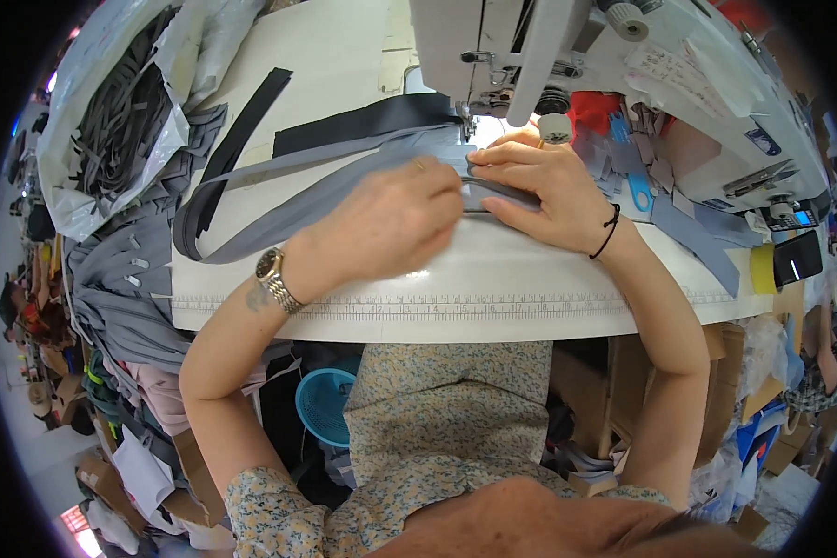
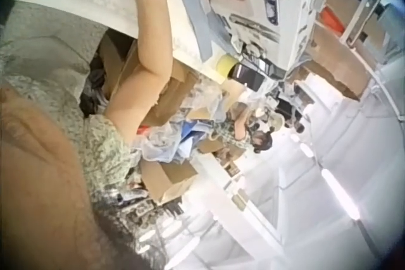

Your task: Sewing long gray straps or fabric components using an industrial sewing machine.

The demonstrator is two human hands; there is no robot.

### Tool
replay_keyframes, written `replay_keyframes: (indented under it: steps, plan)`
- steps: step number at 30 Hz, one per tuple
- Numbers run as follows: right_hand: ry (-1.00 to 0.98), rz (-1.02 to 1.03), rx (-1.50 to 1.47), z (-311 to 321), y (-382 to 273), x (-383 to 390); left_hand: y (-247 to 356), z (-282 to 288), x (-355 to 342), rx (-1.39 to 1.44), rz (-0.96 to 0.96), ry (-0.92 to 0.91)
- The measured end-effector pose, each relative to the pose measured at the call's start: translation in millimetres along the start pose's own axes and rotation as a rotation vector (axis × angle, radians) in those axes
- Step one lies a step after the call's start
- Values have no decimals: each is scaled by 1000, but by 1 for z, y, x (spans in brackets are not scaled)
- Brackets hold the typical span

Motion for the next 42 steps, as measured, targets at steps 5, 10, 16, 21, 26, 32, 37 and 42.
replay_keyframes:
  steps: [5, 10, 16, 21, 26, 32, 37, 42]
  plan:
    - [11, -21, 16, -4, 6, 1, -3, -1, 10, -292, 106, 54]
    - [10, -17, 22, -2, 4, 0, 0, 3, -1, -483, 69, 118]
    - [5, -21, 116, -8, 2, 4, -6, 6, -9, -507, 23, 220]
    - [23, -25, 139, -9, 2, 4, -12, 1, -11, -484, 18, 161]
    - [33, -21, 127, -8, 1, 4, -14, 3, 7, -547, 61, 70]
    - [46, -2, 150, -9, 4, 6, -14, 11, 14, -506, 107, 125]
    - [52, -4, 147, -9, 5, 5, -10, 4, -13, -377, 40, 130]
    - [13, -39, 100, -9, 2, 2, -27, 2, -6, -99, 131, 190]
Point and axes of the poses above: each hand's wrist, its own x-axis away from the middle knuckle, its own z-axis out of the back of the hand, y = z × x, the point moved 7 cm from there along -x, towards the middle knuckle, and after that the axes turned 13 degrees about -y, right-handed, at the moved point
